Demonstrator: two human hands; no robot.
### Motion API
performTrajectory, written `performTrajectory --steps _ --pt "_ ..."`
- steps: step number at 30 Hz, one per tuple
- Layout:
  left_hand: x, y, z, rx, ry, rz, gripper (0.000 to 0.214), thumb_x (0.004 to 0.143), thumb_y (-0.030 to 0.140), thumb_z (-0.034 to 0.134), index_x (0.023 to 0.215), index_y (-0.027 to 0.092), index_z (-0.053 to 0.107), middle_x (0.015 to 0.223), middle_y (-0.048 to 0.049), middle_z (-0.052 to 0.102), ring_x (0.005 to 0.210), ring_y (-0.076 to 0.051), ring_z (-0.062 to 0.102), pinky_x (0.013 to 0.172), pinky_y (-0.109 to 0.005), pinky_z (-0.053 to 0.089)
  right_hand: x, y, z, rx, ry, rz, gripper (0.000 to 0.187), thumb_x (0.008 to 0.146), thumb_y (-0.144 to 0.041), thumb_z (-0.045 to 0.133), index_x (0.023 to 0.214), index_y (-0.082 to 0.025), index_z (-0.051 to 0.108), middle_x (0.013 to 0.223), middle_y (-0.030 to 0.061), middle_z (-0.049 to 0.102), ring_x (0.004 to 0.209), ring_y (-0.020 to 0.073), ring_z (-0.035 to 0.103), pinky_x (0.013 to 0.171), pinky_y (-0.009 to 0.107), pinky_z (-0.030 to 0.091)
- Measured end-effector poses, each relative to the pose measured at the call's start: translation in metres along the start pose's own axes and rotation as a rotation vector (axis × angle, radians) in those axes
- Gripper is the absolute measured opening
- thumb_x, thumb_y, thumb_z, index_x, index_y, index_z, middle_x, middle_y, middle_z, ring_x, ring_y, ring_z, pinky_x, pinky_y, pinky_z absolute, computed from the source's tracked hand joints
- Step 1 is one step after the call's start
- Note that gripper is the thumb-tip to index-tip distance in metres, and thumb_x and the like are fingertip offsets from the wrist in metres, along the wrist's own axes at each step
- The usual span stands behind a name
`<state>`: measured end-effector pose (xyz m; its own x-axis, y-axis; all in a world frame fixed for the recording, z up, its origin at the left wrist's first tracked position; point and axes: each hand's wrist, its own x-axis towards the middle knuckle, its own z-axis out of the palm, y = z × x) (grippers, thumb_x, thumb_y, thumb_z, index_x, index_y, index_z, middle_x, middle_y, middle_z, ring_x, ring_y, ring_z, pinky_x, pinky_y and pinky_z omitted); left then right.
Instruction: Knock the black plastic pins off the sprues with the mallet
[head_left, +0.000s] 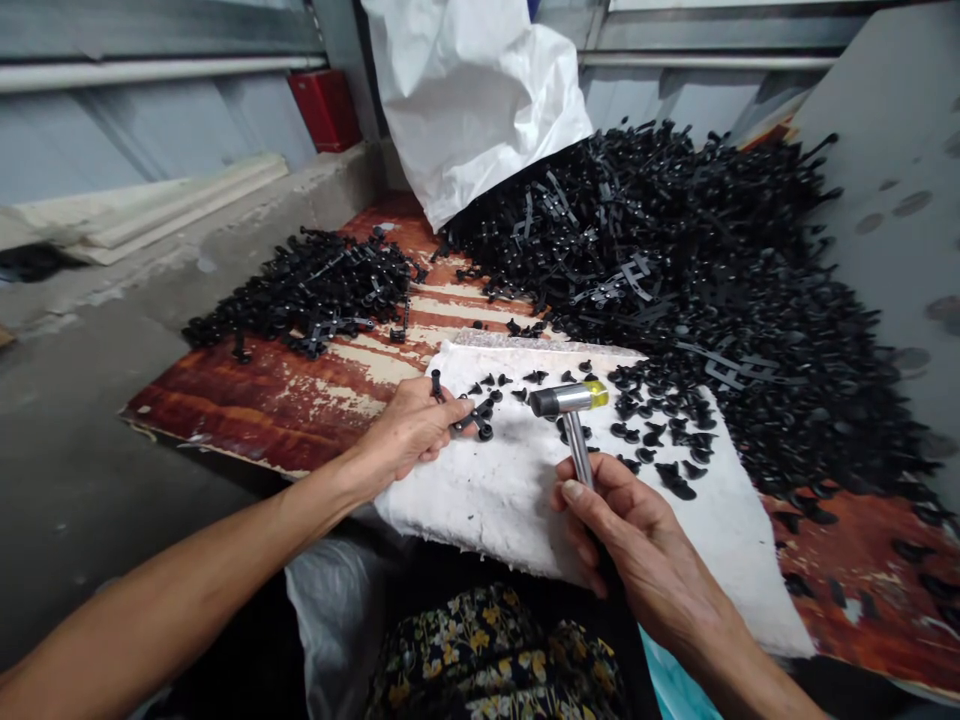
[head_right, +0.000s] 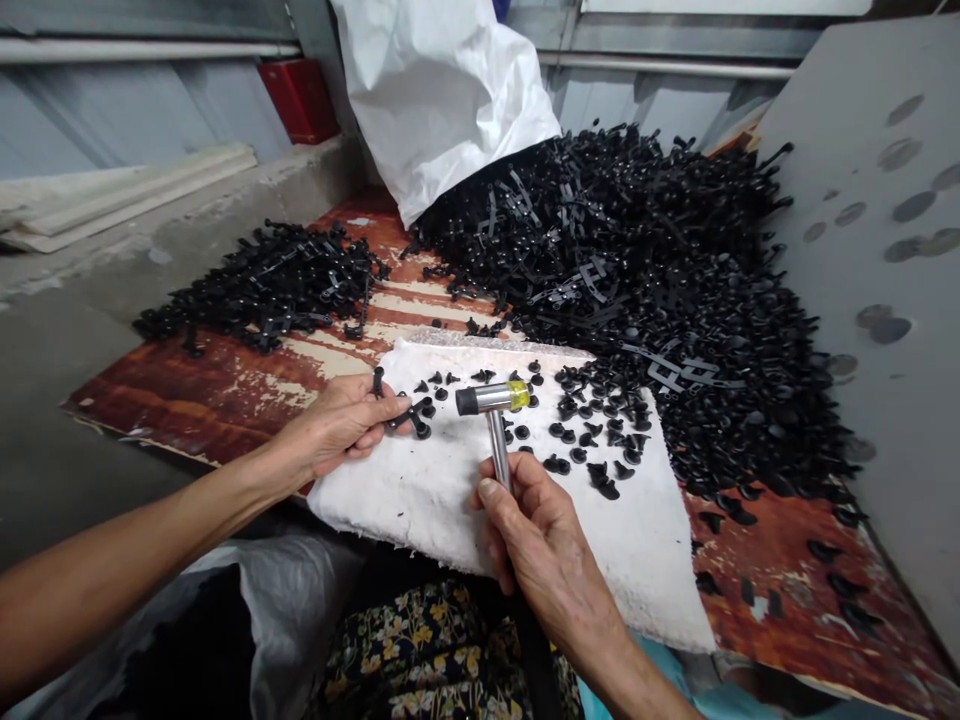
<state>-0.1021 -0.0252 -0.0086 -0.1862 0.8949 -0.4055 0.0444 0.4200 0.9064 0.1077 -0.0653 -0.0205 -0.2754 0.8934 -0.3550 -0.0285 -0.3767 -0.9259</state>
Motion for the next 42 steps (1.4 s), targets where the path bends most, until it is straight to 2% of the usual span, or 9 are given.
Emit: performTrajectory --steps 21,30,38,42 --pt "-0.002 0.005 0.003 -0.007 0.034 -0.039 0.022 0.088 0.010 0.058 0.070 0.015 0.046 0.052 -0.0028 0.065 0.029 0.000 0.034 0.030 -0.011 0.017 0.003 0.004 -0.001 -0.012 -0.014 -0.013 0.039 0.075 -0.053 0.071 0.091 -0.020 0.058 0.063 -0.0064 0.051 0.038 0.0041 0.038 0.029 0.015 0.033" --pt "0.007 -0.010 -0.004 0.030 -0.008 0.046 0.020 0.086 0.016 0.061 0.074 0.018 0.046 0.056 -0.0012 0.066 0.031 -0.001 0.036 0.031 -0.012 0.019 0.003 0.003 -0.002 -0.007 -0.007 -0.015 0.039 0.074 -0.052 0.071 0.091 -0.020 0.059 0.066 -0.0050 0.054 0.039 0.0043 0.039 0.029 0.015 0.033" --pt "0.001 0.003 0.001 0.032 0.015 -0.026 0.022 0.088 0.009 0.056 0.073 0.019 0.043 0.050 -0.0011 0.062 0.028 -0.001 0.030 0.030 -0.013 0.016 0.003 0.004 -0.002 0.016 -0.026 -0.022 0.040 0.075 -0.051 0.072 0.095 -0.019 0.059 0.068 -0.0045 0.055 0.040 0.0044 0.039 0.029 0.015 0.034" --pt "0.003 0.001 0.000 0.033 0.001 0.016 0.021 0.088 0.011 0.058 0.073 0.018 0.045 0.052 -0.0021 0.064 0.029 -0.001 0.032 0.030 -0.013 0.016 0.003 0.004 -0.002 0.020 -0.019 -0.012 0.041 0.074 -0.052 0.073 0.094 -0.019 0.059 0.068 -0.0045 0.055 0.041 0.0045 0.039 0.029 0.015 0.034"
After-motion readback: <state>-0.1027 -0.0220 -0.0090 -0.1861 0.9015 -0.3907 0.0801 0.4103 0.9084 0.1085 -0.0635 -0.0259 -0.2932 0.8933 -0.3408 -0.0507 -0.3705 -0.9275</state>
